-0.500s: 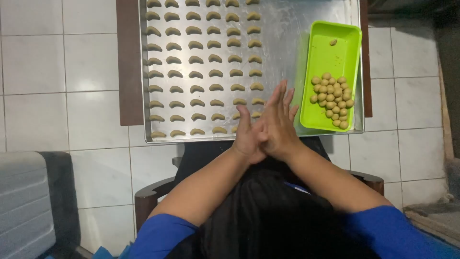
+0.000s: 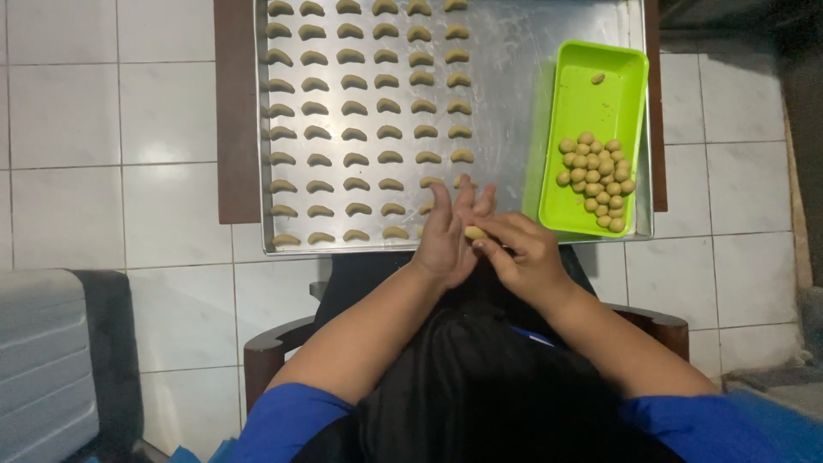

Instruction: Shaping small portions of dough into crescent shapes and arranging them on a baking tray.

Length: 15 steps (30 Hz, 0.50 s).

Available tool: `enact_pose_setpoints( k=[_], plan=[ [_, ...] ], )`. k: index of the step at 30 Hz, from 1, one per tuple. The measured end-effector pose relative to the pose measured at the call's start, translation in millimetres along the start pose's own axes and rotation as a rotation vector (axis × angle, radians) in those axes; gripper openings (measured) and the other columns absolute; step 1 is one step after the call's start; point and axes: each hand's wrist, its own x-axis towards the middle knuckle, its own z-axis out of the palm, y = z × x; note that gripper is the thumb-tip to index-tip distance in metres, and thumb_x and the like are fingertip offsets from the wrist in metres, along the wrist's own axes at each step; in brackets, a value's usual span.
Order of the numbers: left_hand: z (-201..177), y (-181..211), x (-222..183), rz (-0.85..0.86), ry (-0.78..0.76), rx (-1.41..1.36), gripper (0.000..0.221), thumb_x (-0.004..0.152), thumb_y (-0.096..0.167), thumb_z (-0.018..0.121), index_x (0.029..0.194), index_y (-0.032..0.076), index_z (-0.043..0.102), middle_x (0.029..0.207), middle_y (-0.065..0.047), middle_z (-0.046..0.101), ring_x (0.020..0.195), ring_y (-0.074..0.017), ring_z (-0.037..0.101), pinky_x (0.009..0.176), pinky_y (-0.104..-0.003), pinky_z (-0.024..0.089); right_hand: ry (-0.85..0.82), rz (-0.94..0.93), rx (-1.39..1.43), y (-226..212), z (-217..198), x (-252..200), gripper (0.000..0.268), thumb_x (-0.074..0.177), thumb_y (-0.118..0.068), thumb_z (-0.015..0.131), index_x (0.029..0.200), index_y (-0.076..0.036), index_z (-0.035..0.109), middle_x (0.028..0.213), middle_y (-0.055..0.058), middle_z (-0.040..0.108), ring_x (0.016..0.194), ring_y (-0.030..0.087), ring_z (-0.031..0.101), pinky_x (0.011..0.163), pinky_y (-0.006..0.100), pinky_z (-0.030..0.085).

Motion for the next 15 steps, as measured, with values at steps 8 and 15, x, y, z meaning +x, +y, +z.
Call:
enact_pose_setpoints(
  k=[8, 15],
  plan=[
    [-28, -3, 6, 0.110, -0.109, 0.720, 0.082, 0.108, 0.059, 0.024, 0.164, 0.007, -0.006, 0.166, -0.027, 0.017, 0.153, -0.0412, 0.019, 0.127, -0.053, 0.014, -0.113, 0.052, -0.060, 34, 14, -14, 0.009, 0.088, -0.012, 0.079, 0.097, -0.009, 0.079, 0.085, 0.010, 0.076, 0.079, 0.032, 0.074, 0.065, 0.037, 0.058],
    [-36, -3, 7, 0.172, 0.024, 0.657, 0.086, 0.107, 0.060, 0.022, 0.161, 0.002, -0.012, 0.166, -0.032, 0.008, 0.151, -0.0477, 0.016, 0.125, -0.057, 0.014, -0.066, 0.127, 0.054, 31, 21, -1, 0.010, 0.086, -0.003, 0.080, 0.096, -0.005, 0.079, 0.082, 0.016, 0.076, 0.080, 0.037, 0.074, 0.066, 0.040, 0.058]
  ],
)
